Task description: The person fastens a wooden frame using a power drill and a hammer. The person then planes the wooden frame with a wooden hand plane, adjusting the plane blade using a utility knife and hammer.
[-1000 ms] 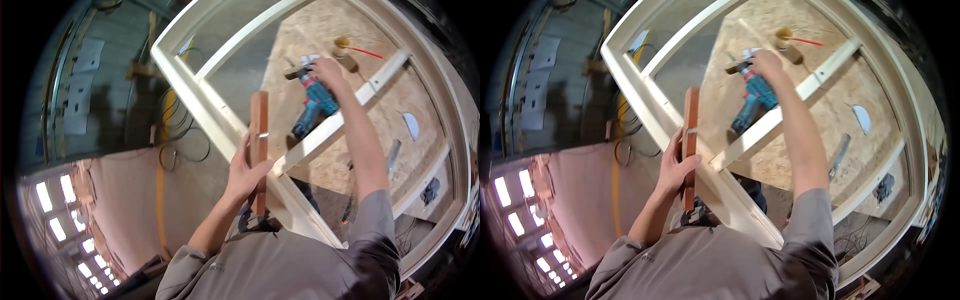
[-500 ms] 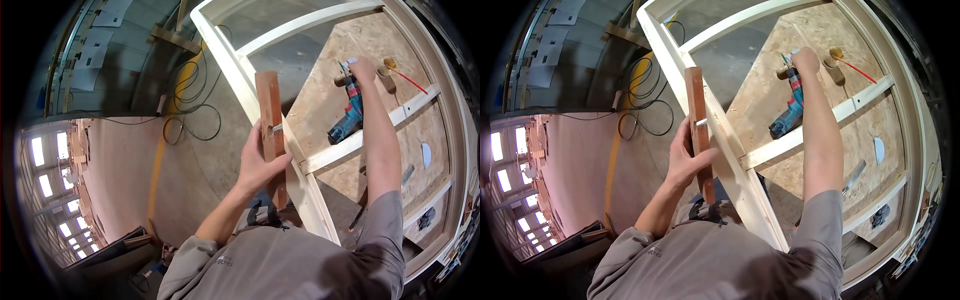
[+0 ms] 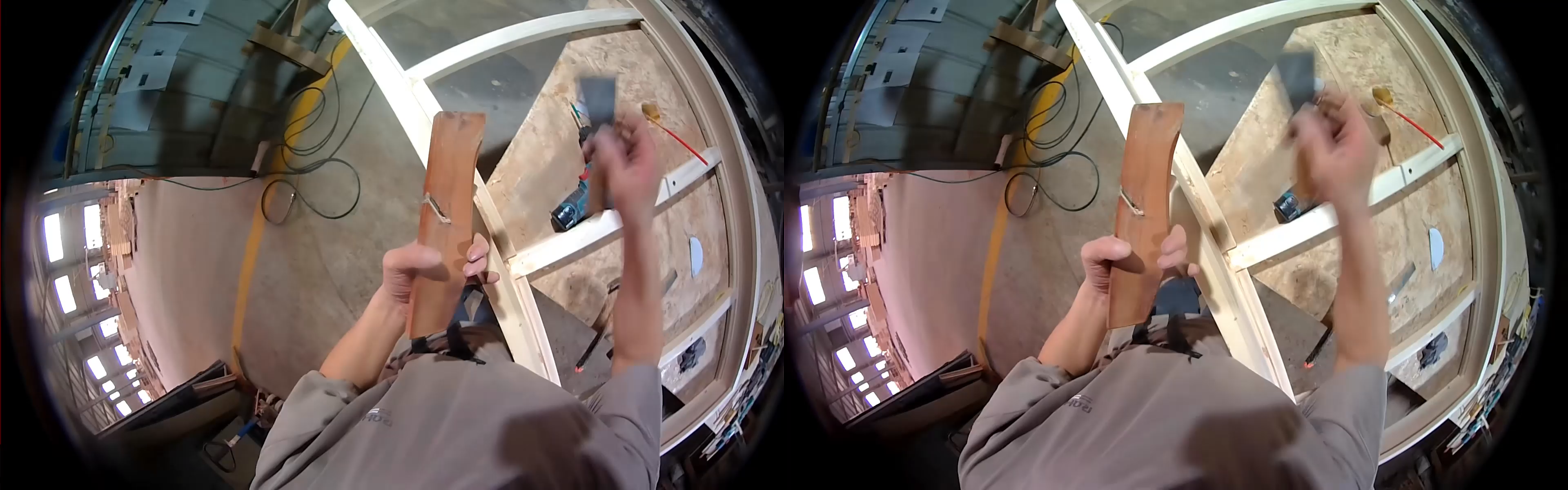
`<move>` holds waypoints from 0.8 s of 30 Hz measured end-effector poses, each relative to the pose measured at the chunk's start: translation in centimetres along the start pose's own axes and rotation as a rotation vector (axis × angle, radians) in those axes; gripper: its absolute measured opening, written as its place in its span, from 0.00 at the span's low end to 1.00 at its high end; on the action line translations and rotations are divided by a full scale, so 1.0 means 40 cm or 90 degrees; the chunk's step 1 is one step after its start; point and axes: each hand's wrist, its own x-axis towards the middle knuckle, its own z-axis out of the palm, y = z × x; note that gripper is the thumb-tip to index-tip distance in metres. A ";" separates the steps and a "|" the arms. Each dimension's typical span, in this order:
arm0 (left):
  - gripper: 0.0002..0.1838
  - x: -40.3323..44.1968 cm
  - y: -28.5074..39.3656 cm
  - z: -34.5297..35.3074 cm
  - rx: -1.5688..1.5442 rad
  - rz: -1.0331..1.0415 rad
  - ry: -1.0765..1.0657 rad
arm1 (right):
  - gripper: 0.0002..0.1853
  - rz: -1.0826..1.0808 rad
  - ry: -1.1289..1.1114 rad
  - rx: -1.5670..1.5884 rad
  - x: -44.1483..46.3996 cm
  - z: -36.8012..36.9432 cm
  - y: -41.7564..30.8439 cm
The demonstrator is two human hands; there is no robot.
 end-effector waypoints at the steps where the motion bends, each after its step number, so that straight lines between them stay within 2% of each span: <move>1: 0.43 0.001 -0.003 0.002 0.062 0.004 0.001 | 0.10 0.085 -0.059 -0.013 -0.115 0.035 -0.071; 2: 0.42 -0.003 -0.005 0.015 0.067 -0.012 0.029 | 0.08 0.081 -0.148 -0.007 -0.214 0.059 -0.100; 3: 0.41 0.004 -0.012 0.006 0.087 -0.020 0.025 | 0.07 0.203 -0.221 -0.077 -0.279 0.077 -0.156; 5: 0.40 0.005 -0.041 -0.019 0.125 -0.039 0.024 | 0.07 0.190 -0.234 -0.053 -0.339 0.121 -0.227; 7: 0.42 -0.004 -0.048 0.005 0.217 -0.088 0.064 | 0.09 0.161 -0.284 -0.179 -0.379 0.120 -0.234; 10: 0.48 -0.005 -0.056 0.045 0.311 -0.134 0.070 | 0.06 0.143 -0.260 -0.241 -0.405 0.112 -0.236; 16: 0.49 -0.008 -0.082 0.049 0.311 -0.147 -0.005 | 0.04 0.148 -0.217 -0.215 -0.423 0.088 -0.256; 24: 0.50 -0.034 -0.092 0.089 0.319 -0.138 0.020 | 0.04 0.131 -0.204 -0.203 -0.449 0.081 -0.277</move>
